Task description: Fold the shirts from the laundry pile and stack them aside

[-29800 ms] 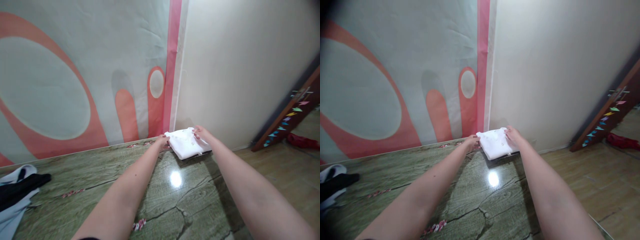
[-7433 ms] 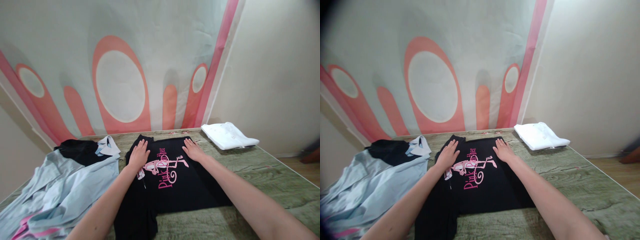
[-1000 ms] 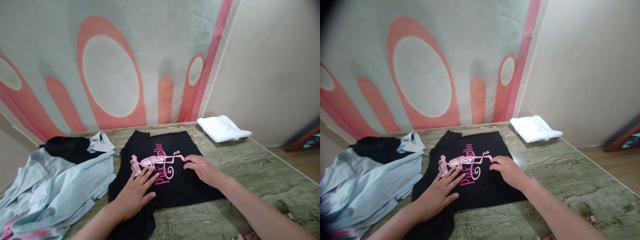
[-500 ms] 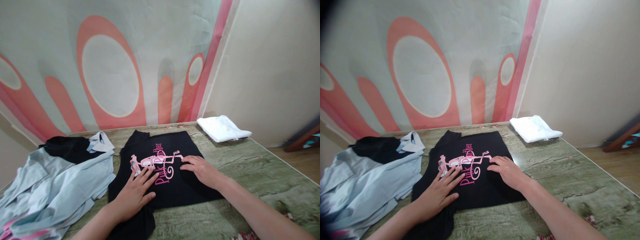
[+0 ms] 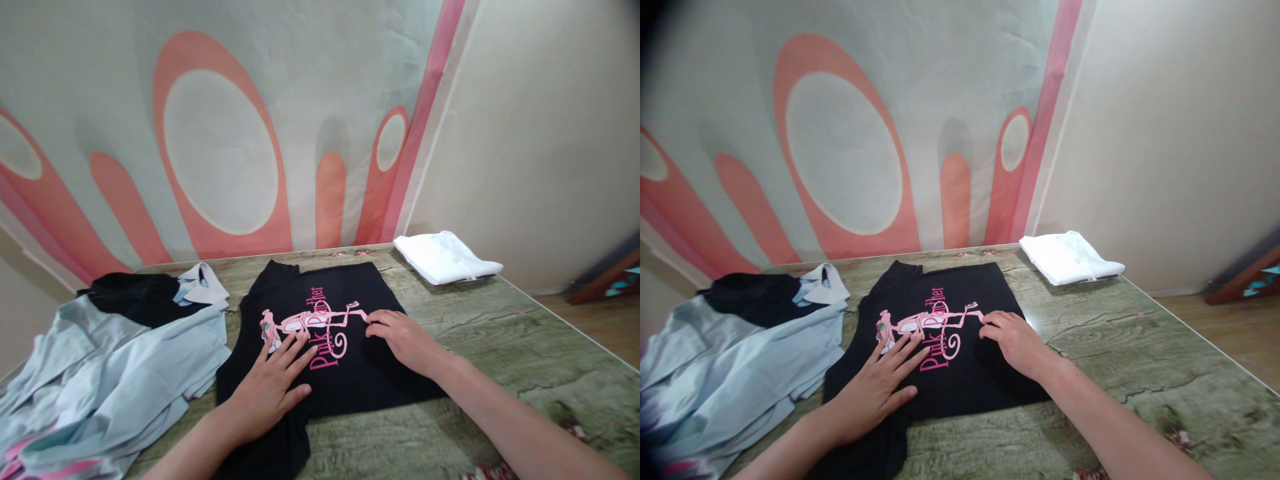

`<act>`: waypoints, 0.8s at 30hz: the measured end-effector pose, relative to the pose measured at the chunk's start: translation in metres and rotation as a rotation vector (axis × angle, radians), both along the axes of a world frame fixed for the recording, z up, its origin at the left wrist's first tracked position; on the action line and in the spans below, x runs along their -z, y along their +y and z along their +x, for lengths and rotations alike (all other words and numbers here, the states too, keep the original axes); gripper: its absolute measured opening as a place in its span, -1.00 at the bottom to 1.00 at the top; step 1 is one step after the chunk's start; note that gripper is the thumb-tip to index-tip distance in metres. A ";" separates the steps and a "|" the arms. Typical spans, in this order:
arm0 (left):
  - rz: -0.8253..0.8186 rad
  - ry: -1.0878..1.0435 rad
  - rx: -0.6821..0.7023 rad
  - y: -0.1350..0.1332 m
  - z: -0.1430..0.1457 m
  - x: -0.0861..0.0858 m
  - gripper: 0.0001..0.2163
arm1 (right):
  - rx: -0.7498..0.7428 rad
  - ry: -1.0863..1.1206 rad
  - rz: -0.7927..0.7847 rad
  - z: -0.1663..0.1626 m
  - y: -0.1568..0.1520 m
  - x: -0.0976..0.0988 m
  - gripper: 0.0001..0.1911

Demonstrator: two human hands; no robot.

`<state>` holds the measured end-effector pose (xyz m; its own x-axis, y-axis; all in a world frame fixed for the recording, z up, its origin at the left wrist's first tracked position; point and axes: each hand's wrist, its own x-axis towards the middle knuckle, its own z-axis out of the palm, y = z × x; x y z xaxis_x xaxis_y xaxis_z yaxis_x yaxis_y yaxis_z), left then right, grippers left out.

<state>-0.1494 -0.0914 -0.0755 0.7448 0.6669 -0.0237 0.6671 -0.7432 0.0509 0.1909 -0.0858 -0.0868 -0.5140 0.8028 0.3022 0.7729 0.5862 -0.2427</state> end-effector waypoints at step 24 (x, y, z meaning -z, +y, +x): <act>-0.038 -0.015 -0.018 -0.001 0.000 -0.002 -0.47 | 0.079 0.084 0.077 -0.007 -0.002 -0.007 -0.88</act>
<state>-0.1494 -0.0922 -0.0737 0.7332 0.6789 -0.0384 0.6793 -0.7285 0.0885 0.1843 -0.0880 -0.0802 -0.4204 0.8124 0.4041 0.7960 0.5439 -0.2654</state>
